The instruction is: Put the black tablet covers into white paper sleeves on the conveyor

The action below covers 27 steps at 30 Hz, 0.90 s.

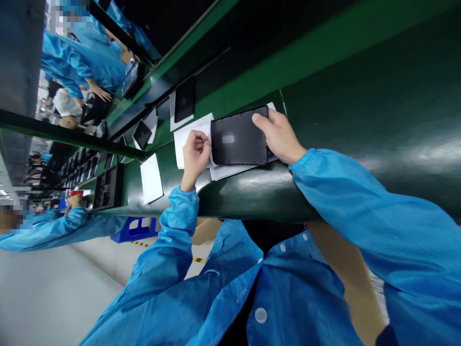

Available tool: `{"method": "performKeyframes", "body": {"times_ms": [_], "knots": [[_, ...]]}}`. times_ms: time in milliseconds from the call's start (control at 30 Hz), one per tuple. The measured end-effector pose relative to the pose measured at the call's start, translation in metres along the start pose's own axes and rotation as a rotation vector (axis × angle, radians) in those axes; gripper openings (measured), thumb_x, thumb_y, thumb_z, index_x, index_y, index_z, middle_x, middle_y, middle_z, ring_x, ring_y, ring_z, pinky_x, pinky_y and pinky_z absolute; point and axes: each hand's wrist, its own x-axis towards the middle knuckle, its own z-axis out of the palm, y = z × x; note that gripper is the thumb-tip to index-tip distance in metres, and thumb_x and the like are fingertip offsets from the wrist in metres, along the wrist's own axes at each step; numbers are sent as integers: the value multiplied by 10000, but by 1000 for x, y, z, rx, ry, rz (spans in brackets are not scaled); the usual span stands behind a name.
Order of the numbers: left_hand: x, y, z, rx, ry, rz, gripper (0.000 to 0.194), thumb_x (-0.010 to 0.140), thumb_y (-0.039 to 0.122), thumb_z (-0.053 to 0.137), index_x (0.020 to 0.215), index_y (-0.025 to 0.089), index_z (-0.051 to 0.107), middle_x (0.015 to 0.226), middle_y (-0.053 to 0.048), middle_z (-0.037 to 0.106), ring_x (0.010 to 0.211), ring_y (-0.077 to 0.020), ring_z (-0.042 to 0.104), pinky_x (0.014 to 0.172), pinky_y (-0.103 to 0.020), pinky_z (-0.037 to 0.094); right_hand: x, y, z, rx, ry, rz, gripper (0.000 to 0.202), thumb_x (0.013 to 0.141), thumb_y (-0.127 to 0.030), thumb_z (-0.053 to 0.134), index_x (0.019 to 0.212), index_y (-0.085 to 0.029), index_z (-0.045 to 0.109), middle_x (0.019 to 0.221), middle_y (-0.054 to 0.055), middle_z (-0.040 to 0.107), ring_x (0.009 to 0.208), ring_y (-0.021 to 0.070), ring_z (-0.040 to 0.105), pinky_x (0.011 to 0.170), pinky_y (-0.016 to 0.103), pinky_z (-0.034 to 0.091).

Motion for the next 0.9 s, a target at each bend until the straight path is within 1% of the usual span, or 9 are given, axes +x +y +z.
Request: {"method": "performKeyframes", "body": {"times_ms": [100,233,367,467,567,667,733,800,900], "knots": [[-2,20,6,-42,-114,41,79,1040,277,629,1014,234,569,825,40,582,602,-64,495,575,-217,375,-4,1,3,-7,-75,-4,460,943,-705,769,1009,-257,691,804,31,653,836,262,718,687,387,639],[1,37,18,-107,-176,89,91,1066,312,633,1049,230,598,860,31,613,632,-67,515,607,-224,410,-11,-4,9,46,-215,-39,620,823,-827,813,1052,-261,706,850,45,688,944,297,741,731,391,660],[17,36,26,-147,-151,109,123,1071,326,658,1044,229,589,860,32,595,659,-70,538,604,-216,420,-13,-17,4,124,-402,26,727,755,-863,840,1141,-258,720,903,54,725,928,293,761,700,382,663],[27,34,33,-162,-149,150,106,1083,305,647,1060,228,577,888,30,590,704,-74,579,621,-207,452,-11,-23,-1,158,-464,51,688,706,-767,941,1099,-253,708,957,47,738,879,255,755,711,376,671],[30,41,45,-105,-158,184,54,1107,279,605,1115,234,576,947,20,605,756,-88,632,660,-224,513,-7,-23,-3,100,-345,51,623,615,-587,1056,960,-262,652,932,5,709,816,200,723,713,338,661],[30,60,58,-12,-179,207,41,1116,264,582,1152,246,572,1004,16,627,806,-104,685,709,-257,566,-2,-24,-2,110,-152,72,732,486,-399,1112,895,-277,518,933,-42,684,779,157,694,700,284,627],[30,73,62,-34,-214,224,37,1118,249,570,1154,252,561,1034,11,651,841,-107,709,740,-265,583,1,-26,-3,147,-38,76,737,532,-303,1072,933,-292,454,961,-49,694,789,152,689,676,262,595],[31,77,58,-133,-271,251,81,1111,226,573,1180,257,547,1085,-6,684,892,-114,723,767,-264,590,6,-28,-8,152,72,78,631,651,-222,958,991,-307,433,948,-47,706,753,156,674,610,257,547],[34,50,34,-146,-288,273,181,1069,190,607,1230,258,563,1160,-45,711,1017,-159,731,831,-290,600,13,-30,-18,123,170,79,483,700,-100,765,1026,-302,471,907,-25,714,607,154,592,518,282,453]]}}
